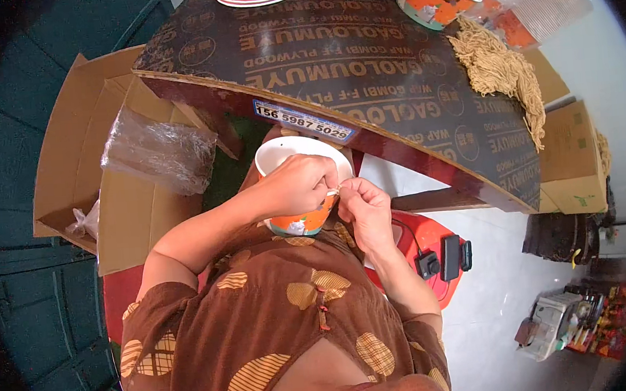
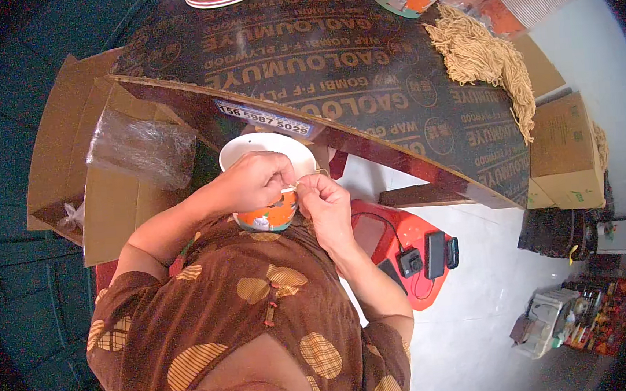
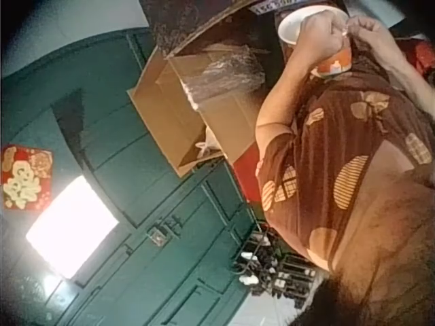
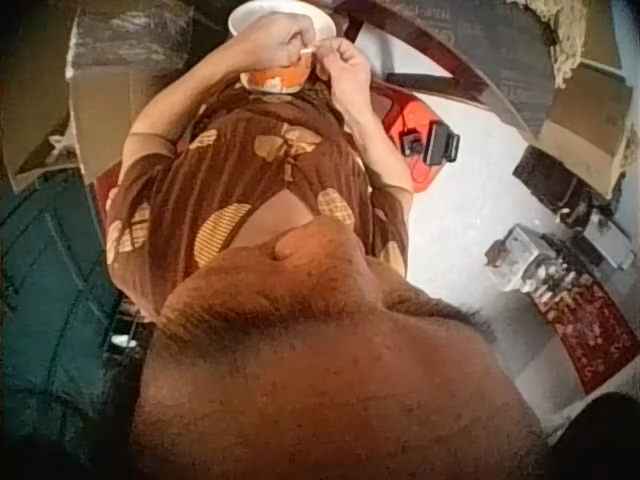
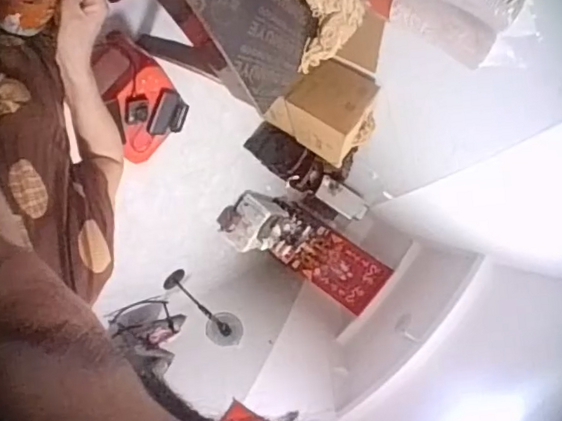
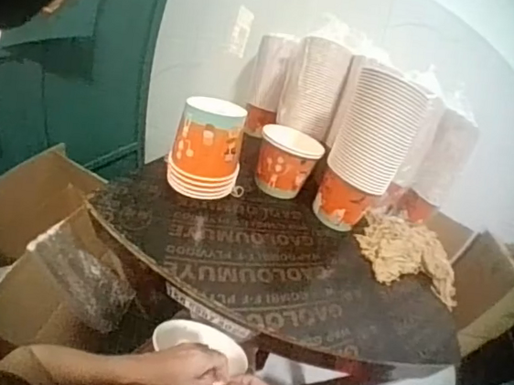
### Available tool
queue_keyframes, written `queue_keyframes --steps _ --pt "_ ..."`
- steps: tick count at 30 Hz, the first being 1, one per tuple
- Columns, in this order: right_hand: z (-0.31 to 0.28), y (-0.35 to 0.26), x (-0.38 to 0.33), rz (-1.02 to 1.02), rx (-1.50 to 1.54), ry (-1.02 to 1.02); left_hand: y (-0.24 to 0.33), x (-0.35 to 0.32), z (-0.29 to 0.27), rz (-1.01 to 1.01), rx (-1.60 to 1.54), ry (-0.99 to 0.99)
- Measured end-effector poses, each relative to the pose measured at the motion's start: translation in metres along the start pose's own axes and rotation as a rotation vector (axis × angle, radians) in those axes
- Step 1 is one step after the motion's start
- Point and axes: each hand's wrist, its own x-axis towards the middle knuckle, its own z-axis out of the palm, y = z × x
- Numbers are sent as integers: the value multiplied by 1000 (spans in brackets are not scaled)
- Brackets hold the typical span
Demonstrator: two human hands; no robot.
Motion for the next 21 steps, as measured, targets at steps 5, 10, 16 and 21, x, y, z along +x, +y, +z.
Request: queue_keyframes --steps 5,10,16,21 --pt "-1 2 2 6 17 -2 12 1 -8 -55 -10 -92" --pt "2 0 -2 -47 -129 19 -3 3 3 -11 60 -71" --pt "-6 2 -9 -321 -475 38 0 2 1 -83 -5 -65" --pt "-5 -5 -17 -377 -678 58 2 2 0 -61 -2 -61"
